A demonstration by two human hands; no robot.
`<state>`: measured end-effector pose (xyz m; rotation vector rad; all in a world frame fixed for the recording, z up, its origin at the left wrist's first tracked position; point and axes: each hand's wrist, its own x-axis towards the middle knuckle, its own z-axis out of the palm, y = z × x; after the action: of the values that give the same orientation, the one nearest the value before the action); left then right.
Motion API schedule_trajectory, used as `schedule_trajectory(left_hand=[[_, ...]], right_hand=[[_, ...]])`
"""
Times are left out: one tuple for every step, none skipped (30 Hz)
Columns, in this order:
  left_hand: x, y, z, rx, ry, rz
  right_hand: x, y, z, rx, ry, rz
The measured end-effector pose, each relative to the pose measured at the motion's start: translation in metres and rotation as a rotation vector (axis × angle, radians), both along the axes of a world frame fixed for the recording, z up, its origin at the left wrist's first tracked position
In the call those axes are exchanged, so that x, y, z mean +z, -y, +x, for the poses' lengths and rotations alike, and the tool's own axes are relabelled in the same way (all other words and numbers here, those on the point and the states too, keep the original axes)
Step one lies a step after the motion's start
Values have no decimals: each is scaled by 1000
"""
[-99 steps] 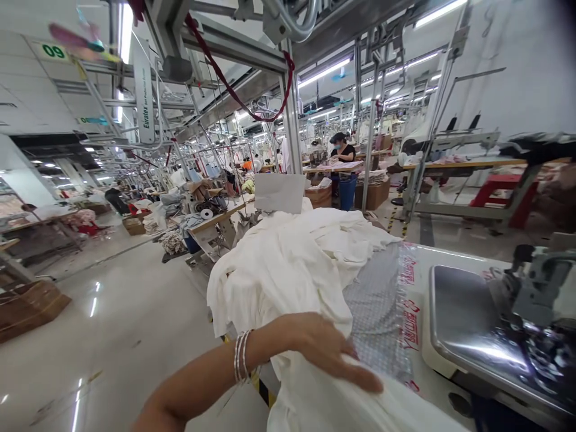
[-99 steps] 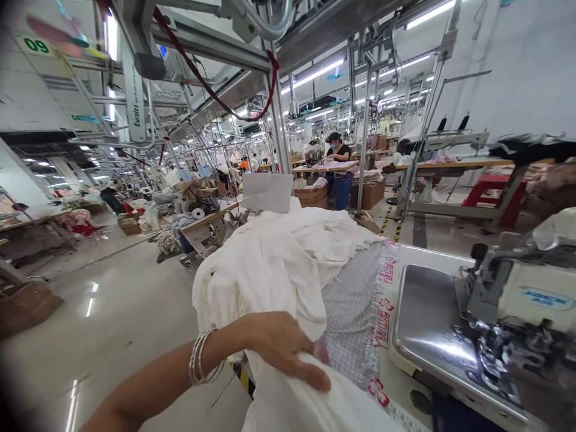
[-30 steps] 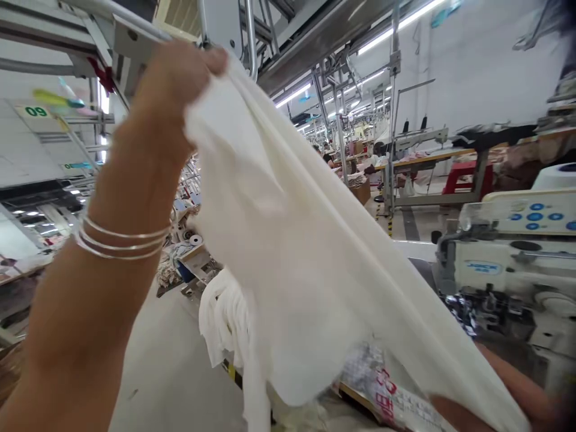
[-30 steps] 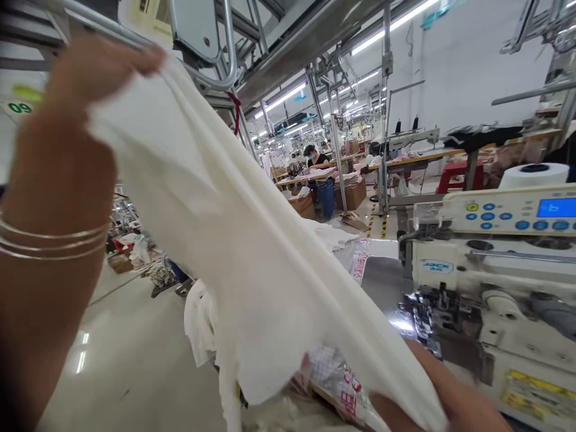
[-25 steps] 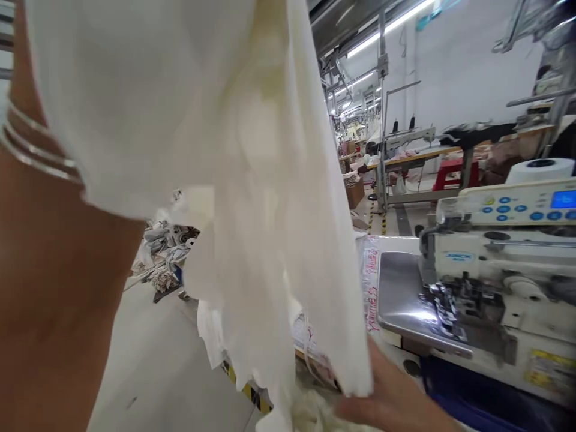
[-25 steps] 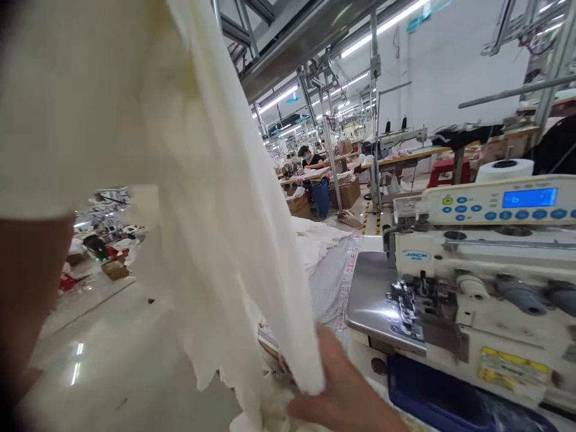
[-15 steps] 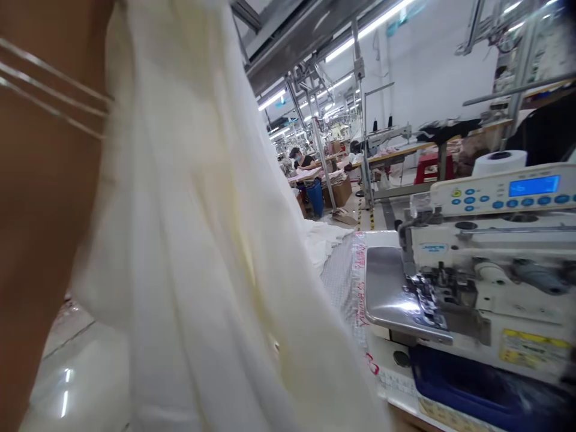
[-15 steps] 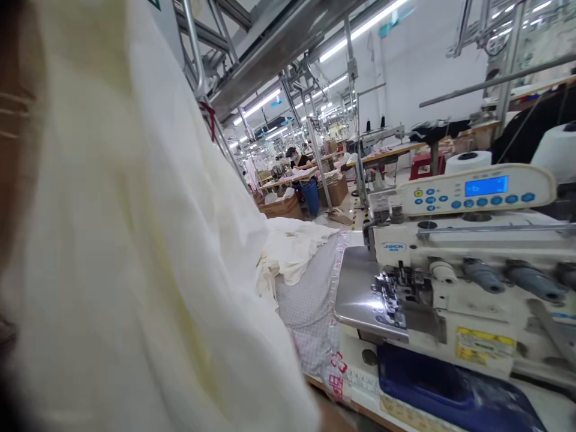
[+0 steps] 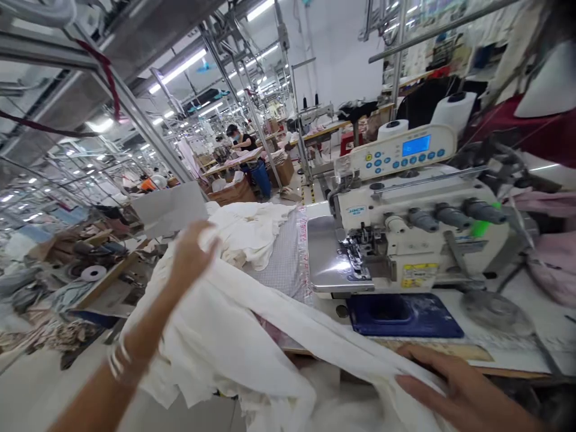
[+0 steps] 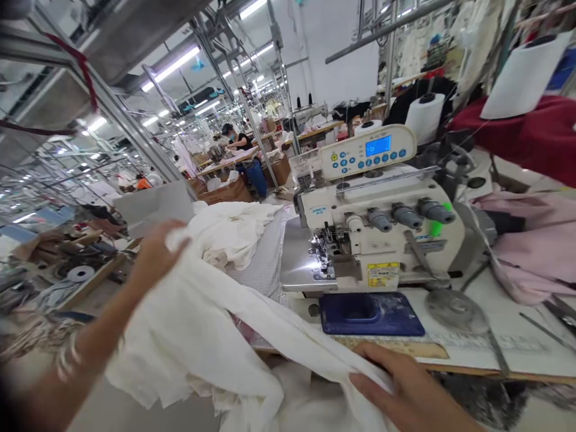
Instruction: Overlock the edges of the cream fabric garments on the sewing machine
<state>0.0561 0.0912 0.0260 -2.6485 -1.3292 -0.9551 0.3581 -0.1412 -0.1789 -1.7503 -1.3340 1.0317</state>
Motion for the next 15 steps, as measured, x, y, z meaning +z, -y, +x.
schedule_trajectory(left_hand=[[-33,23,12,-112,-46,-30],[-62,47,25,-229,-97,-66],[-87,70,39,-378,-146,-82],[-105,91,53,-549,-190,-93],[-117,107,66,-612,-159,-94],[-122,118,78,-654,-126,-117],[-122,124,89,-670,-82,-163],[-116,125,97,-667,-38,-238],[-108,123,103,-669,-9,-341],[-97,117,107,-675,9,-457],[-86,110,109,-675,24,-570],[-75,101,108,-668,31,-666],[-65,92,106,-650,31,-736],[-56,83,103,-620,30,-770],[-47,74,98,-582,32,-767]], right_hand=[[18,-6,1,7,-102,-12],[37,-12,3,59,-220,-34],[54,-17,5,100,-328,-12],[71,-22,8,113,-400,9],[85,-27,10,135,-447,30],[96,-29,13,169,-453,44],[105,-31,16,214,-425,56],[112,-31,20,260,-360,65],[118,-30,23,300,-270,72],[121,-28,26,326,-170,79],[123,-27,28,328,-70,97],[125,-26,30,310,15,114],[126,-26,32,291,67,119],[127,-27,34,293,72,114],[128,-30,35,287,28,114]])
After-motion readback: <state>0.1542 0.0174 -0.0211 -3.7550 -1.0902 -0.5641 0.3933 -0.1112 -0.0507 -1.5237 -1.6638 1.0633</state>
